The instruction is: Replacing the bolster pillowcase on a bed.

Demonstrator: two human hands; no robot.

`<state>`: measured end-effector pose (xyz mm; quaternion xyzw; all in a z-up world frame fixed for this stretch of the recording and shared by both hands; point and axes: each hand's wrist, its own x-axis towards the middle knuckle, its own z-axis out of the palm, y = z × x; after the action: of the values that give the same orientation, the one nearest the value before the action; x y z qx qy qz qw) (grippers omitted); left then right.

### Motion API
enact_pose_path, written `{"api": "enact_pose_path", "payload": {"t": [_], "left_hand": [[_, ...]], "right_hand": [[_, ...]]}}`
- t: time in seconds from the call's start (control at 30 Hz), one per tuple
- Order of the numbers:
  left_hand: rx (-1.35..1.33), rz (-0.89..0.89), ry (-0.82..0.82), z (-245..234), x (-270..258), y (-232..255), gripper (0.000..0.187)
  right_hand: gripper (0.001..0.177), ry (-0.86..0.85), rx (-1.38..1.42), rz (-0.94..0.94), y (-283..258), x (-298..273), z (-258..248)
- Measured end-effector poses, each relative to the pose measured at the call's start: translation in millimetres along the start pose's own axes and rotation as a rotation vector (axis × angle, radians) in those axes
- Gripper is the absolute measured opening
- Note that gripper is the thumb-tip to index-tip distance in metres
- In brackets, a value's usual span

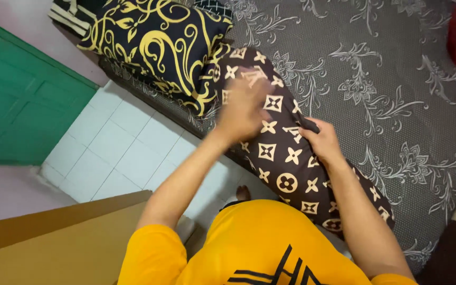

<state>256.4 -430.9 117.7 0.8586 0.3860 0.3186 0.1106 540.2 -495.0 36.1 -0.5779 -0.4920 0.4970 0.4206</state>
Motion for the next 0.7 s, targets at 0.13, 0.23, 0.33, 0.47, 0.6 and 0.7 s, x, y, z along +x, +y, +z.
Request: {"api": "enact_pose_path", "payload": {"t": [0.13, 0.23, 0.33, 0.47, 0.6, 0.7], "left_hand": [[-0.127, 0.296, -0.132, 21.1, -17.1, 2.0, 0.06], [0.168, 0.222, -0.078, 14.5, -13.9, -49.8, 0.052], [0.263, -0.56, -0.047, -7.0, -0.8, -93.6, 0.069], [0.185, -0.381, 0.029, -37.4, 24.2, -29.9, 0.066], [-0.004, 0.244, -0.168, 15.2, -3.9, -6.8, 0.052], [-0.031, 0.314, -0.204, 20.7, -5.2, -36.4, 0.06]], "right_hand": [[0.032, -0.037, 0.05, -0.013, -23.2, -4.7, 3.6], [0.031, -0.051, -0.012, -0.048, -23.3, -6.9, 4.8], [0.03, -0.025, -0.079, -0.076, -31.8, -11.9, 6.2], [0.032, 0.008, -0.051, 0.03, -40.9, -6.5, -5.8], [0.031, -0.041, -0.004, -0.006, -21.3, -12.2, -6.8], [0.033, -0.023, -0.065, -0.034, -27.8, -16.1, 5.7]]}}
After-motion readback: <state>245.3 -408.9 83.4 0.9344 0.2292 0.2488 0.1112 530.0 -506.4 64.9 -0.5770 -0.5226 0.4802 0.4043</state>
